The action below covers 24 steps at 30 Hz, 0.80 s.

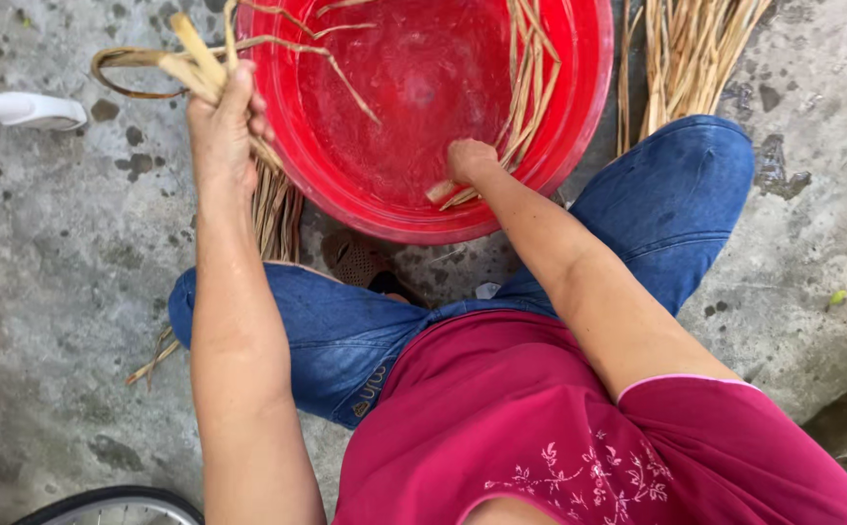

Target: The person sits on a concrete floor in front of a red basin of water and soaks bundles of dried leaf strips, dipping them into the water, moving them around, and setting wetted strips aside while taking new dry strips from piles on the ground.

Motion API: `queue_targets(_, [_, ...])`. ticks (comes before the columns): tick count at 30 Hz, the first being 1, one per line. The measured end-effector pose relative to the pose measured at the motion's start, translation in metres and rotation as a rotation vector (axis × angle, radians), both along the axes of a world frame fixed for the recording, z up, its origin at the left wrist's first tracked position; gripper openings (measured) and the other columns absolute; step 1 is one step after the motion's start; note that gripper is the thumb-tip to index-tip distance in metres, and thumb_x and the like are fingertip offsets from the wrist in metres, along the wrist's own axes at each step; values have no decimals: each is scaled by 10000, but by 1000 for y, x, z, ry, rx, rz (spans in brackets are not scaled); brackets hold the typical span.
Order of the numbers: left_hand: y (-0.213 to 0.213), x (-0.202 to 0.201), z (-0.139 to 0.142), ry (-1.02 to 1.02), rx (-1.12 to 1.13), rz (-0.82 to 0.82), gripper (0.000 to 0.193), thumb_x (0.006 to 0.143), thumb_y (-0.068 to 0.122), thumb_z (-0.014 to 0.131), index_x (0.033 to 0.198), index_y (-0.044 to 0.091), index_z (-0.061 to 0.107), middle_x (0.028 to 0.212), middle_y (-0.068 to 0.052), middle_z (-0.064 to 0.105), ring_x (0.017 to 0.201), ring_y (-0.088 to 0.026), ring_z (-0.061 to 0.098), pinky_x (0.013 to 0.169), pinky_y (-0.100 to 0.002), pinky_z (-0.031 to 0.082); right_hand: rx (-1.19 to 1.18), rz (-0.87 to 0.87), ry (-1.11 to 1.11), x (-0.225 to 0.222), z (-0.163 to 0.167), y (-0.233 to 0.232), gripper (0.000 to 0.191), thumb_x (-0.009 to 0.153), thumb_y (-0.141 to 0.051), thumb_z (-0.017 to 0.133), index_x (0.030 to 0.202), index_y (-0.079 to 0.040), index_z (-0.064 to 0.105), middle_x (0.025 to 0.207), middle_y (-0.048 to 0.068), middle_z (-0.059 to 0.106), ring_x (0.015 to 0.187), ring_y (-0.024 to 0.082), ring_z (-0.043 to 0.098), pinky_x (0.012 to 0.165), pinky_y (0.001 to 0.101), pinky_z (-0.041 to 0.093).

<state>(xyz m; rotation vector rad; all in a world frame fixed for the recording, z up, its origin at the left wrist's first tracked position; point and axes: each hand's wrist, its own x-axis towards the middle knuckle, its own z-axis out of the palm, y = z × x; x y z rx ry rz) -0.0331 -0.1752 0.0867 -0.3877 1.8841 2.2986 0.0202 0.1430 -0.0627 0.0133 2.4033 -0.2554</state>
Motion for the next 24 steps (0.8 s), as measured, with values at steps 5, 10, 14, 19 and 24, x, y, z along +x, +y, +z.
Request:
queue_targets(5, [12, -2, -1, -4, -39, -61, 229, 1051, 232, 717, 1139, 21, 699, 738, 0, 623, 531, -66, 531, 467, -247, 488, -396, -68, 339, 0, 7, -49, 259, 981, -376, 632, 1104, -167, 722, 945, 144, 758, 880, 355, 740, 778, 505, 587])
queue_targets(10, [18, 2, -3, -49, -80, -117, 229, 1054, 253, 678, 1140, 42, 703, 710, -5, 626, 503, -62, 508, 438, -232, 458, -203, -60, 277, -4, -13, -21, 420, 1047, -201, 470, 1459, -259, 530, 1043, 234, 692, 836, 389, 723, 731, 516, 576])
queue_targets(14, [23, 7, -12, -92, -196, -186, 204, 1062, 216, 647, 1123, 24, 676, 773, -50, 690, 515, -93, 561, 439, -254, 467, 1012, 1425, 92, -6, -22, 21, 455, 1028, -99, 416, 1462, -225, 355, 1024, 148, 739, 809, 332, 736, 777, 531, 545])
queue_targets(19, [38, 5, -38, -186, -246, -351, 222, 1049, 216, 565, 1173, 53, 649, 1071, -113, 762, 801, -139, 705, 697, -289, 598, -959, -798, -65, -14, -6, -13, 170, 973, -75, 571, 1133, -107, 617, 893, 99, 732, 732, 213, 715, 666, 378, 592])
queue_targets(24, [52, 0, -54, 65, -872, -455, 284, 1050, 230, 633, 1253, 32, 637, 1138, -219, 735, 1059, -232, 679, 894, -345, 513, -1601, -1011, 14, -40, 32, -61, 96, 953, -112, 663, 1028, -66, 703, 885, 71, 756, 746, 144, 734, 676, 293, 627])
